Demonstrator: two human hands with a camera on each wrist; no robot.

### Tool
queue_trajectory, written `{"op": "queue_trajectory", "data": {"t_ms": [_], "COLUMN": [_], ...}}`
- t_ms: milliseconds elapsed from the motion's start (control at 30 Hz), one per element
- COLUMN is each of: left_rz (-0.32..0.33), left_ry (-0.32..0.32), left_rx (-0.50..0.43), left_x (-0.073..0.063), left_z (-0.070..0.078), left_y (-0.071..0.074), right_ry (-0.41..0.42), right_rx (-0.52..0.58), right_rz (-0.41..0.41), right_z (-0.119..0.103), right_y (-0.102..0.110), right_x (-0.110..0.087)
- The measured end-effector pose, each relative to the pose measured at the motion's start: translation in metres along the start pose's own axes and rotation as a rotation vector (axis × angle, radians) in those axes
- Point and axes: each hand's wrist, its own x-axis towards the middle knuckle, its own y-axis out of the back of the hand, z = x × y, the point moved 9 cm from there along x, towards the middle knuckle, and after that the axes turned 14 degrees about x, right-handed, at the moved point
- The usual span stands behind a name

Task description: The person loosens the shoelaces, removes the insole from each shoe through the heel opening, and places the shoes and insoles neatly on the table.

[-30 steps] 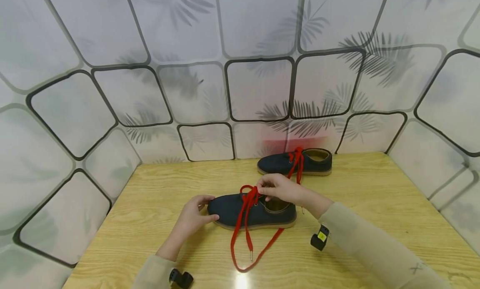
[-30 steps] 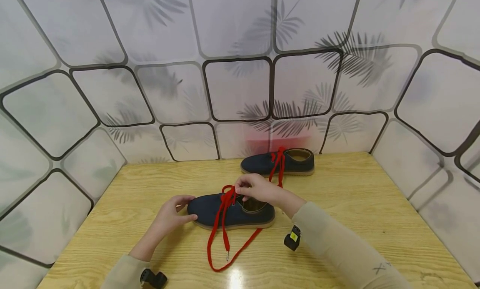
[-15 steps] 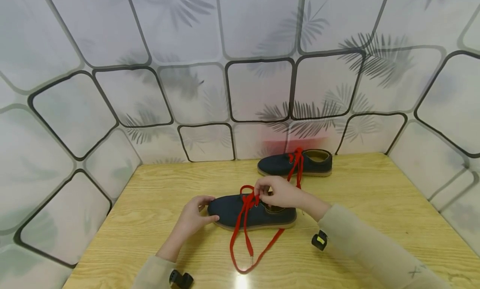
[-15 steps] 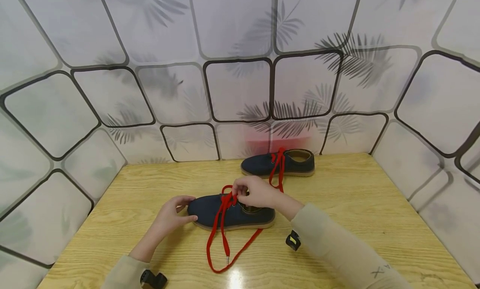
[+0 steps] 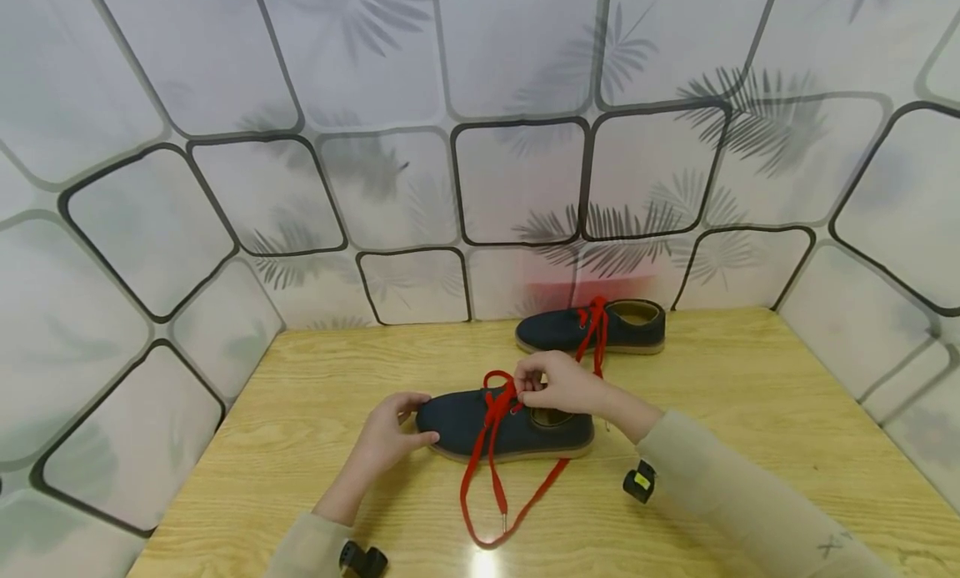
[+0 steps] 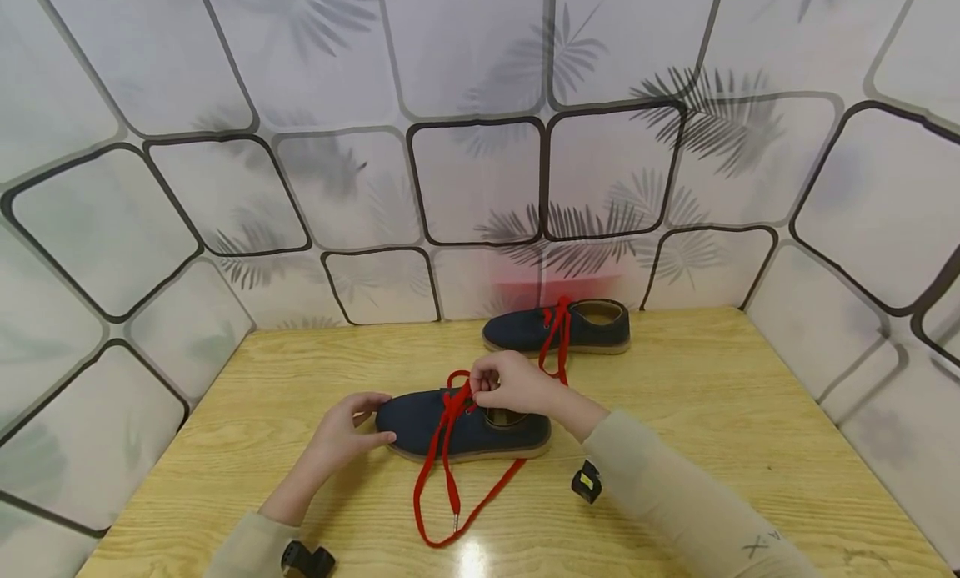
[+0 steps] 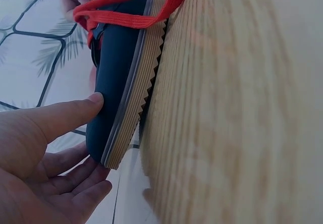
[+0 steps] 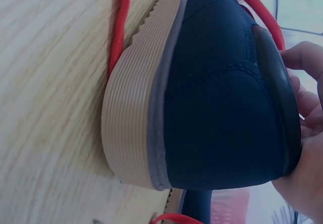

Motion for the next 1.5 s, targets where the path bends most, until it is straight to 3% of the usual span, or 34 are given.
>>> {"op": "queue_trajectory", "data": {"t_ms": [267, 600, 900, 1067, 1333, 1500], "left_rz": [-0.001, -0.002, -0.008, -0.01, -0.011, -0.009], "left_ry": [0.008, 0.007, 0.009, 0.007, 0.005, 0.014], "left_rx": [0.012, 0.013, 0.012, 0.006, 0.005, 0.006], "left_x": [0.0, 0.002, 0.002, 0.002, 0.002, 0.002], "left_z": [0.002, 0.0, 0.0, 0.0, 0.0, -0.001], "left_y": [0.001, 0.0, 0.0, 0.0, -0.001, -0.001], "right_ry": [-0.118, -0.097, -0.031, -0.038, -0.047, -0.062], "right_rx": [0.208, 0.233, 0.187, 0.131, -0.047, -0.051], "right_rz": [0.08, 0.05, 0.037, 0.056, 0.113, 0.147], "right_z": [0.012, 0.01, 0.004, 0.003, 0.003, 0.001], "right_y": [0.011, 0.006, 0.004, 0.004, 0.009, 0.012], "right_x": [-0.001, -0.002, -0.002, -0.002, -0.004, -0.007]}}
